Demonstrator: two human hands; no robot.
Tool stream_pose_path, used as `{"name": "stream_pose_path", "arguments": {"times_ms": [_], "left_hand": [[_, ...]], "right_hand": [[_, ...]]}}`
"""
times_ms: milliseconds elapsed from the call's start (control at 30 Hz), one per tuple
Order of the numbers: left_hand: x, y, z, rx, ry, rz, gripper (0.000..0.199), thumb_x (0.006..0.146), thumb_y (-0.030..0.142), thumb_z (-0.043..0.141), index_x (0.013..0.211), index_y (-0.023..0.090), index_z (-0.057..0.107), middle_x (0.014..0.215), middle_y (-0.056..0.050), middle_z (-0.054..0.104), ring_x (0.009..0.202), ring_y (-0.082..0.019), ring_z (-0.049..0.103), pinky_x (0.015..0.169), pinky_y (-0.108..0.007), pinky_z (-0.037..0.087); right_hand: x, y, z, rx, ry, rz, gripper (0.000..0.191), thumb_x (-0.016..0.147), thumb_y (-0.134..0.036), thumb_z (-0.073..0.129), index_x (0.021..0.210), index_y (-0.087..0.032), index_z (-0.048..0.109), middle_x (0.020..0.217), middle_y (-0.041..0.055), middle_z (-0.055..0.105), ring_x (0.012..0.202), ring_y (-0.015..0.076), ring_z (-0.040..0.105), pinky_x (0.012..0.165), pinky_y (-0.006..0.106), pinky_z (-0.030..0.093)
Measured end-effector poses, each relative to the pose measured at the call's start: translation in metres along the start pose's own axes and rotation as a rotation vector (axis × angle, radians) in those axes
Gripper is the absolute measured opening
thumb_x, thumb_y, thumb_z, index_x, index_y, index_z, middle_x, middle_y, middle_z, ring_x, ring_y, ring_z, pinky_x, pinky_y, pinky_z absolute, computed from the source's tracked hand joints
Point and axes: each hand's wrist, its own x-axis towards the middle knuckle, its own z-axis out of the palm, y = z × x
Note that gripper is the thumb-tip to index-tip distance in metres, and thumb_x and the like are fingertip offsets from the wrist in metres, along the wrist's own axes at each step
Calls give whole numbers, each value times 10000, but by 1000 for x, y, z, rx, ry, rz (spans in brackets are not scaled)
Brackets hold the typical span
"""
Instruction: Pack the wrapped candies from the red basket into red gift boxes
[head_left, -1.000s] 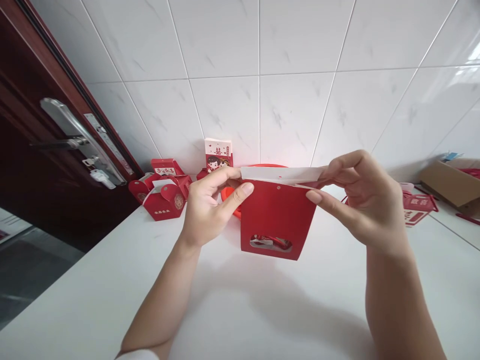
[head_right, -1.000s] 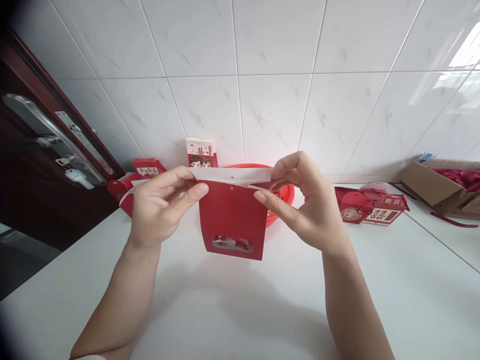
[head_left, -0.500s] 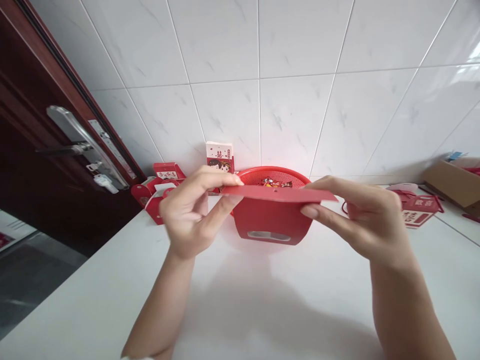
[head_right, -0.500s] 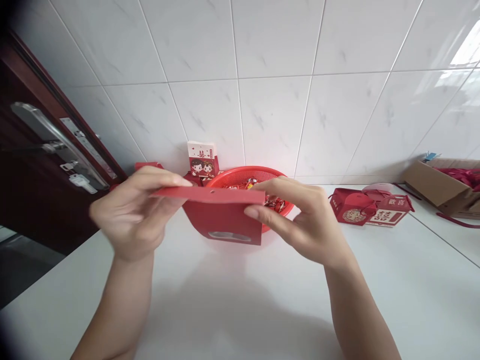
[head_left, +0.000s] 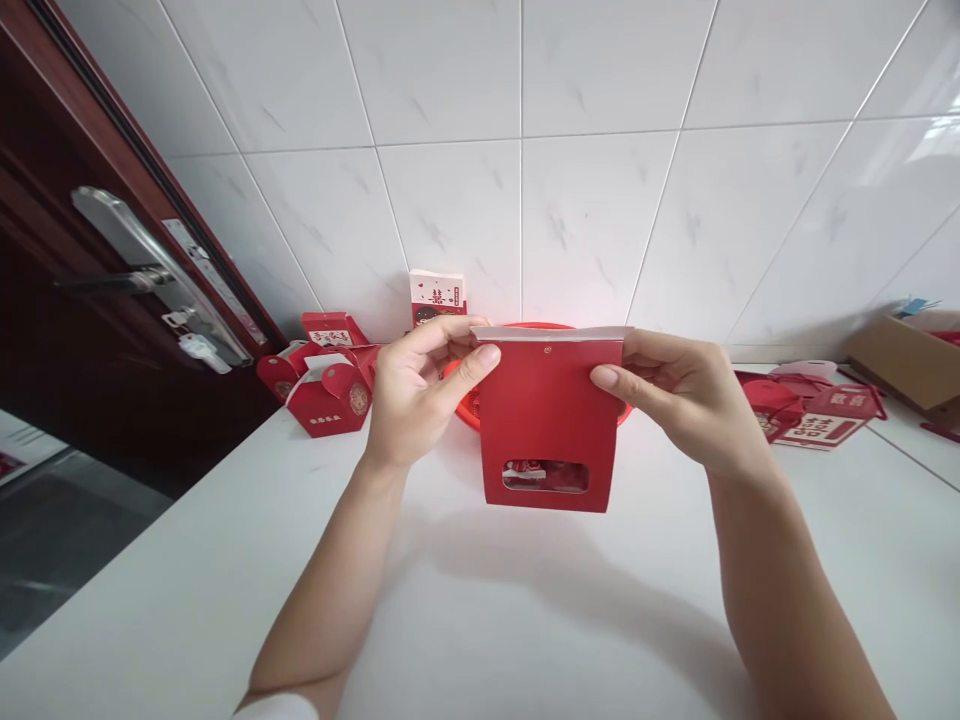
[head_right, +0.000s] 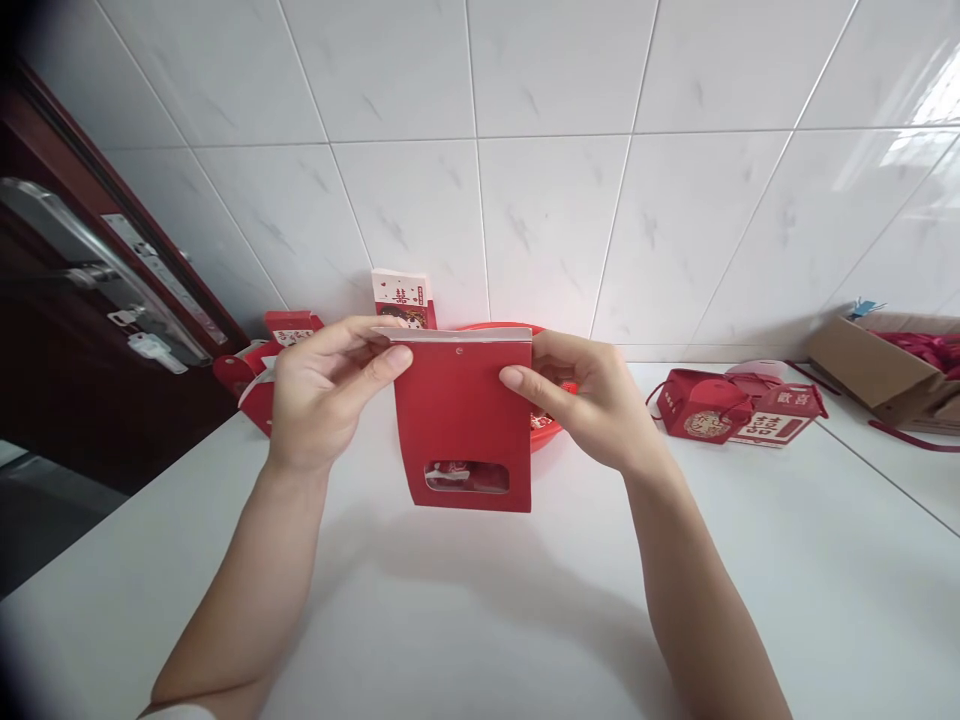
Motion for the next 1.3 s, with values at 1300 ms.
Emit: {"name": "stream_pose_path", "arguments": {"times_ms": [1300], "left_hand": [[3,-8,1,-105,-304,-236,355,875,438,744,1138,199,730,1050,-92,771,953,-250,732,812,-339,616]], "right_hand": [[10,17,0,174,-65,170,332,857,-501,757,859,-174,695,765,37,682,592,135,587,480,245,467]]}}
